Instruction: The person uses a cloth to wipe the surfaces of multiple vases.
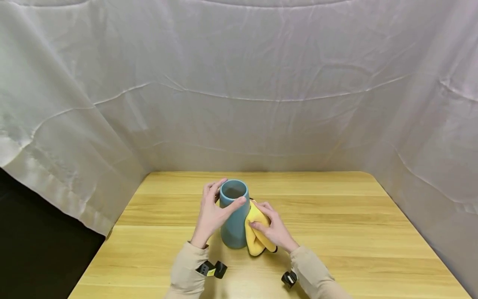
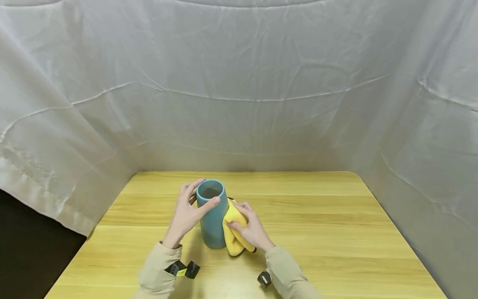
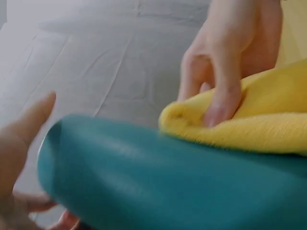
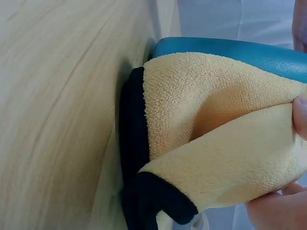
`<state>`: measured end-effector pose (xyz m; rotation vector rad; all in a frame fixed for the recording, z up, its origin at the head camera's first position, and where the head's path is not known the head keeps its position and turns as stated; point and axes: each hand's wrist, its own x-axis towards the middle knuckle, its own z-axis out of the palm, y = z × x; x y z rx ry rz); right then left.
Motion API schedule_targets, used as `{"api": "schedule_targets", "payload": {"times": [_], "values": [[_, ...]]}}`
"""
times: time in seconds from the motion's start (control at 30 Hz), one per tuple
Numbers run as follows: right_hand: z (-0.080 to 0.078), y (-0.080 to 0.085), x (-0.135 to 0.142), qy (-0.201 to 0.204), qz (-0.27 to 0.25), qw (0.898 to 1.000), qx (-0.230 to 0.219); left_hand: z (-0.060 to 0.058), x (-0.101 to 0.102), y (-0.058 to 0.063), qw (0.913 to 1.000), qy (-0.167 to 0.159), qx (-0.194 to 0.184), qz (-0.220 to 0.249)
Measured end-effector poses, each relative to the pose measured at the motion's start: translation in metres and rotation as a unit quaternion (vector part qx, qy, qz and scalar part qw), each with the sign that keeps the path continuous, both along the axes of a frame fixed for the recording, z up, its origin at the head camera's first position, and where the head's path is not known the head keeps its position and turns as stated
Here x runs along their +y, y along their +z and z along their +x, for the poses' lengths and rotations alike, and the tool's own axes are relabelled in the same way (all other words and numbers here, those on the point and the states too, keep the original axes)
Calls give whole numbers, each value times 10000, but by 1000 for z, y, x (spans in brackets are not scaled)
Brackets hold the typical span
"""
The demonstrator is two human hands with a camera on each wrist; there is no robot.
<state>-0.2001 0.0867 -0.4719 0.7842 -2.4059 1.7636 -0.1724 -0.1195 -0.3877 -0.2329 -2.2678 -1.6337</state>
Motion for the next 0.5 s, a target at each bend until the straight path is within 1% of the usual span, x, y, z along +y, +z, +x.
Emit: {"api": "schedule_targets", "payload": {"times": [0.1, 0.17, 0.3, 0.43, 0.5], "values": [[0, 0, 0, 22, -45, 10000, 1, 1, 6, 1, 9991, 400, 115, -111], [1, 1, 0, 17, -73, 10000, -13, 1, 7, 0, 9985, 512, 155, -129], [1, 1, 0, -41, -67, 9999, -79, 0, 4, 0, 9987, 445, 234, 7], [0, -1, -1, -112, -15, 9999, -71, 0, 0, 0, 9992, 235, 251, 180], [0, -2, -1, -129, 3, 9999, -47, -1, -3, -1, 9994, 135, 237, 188]]}}
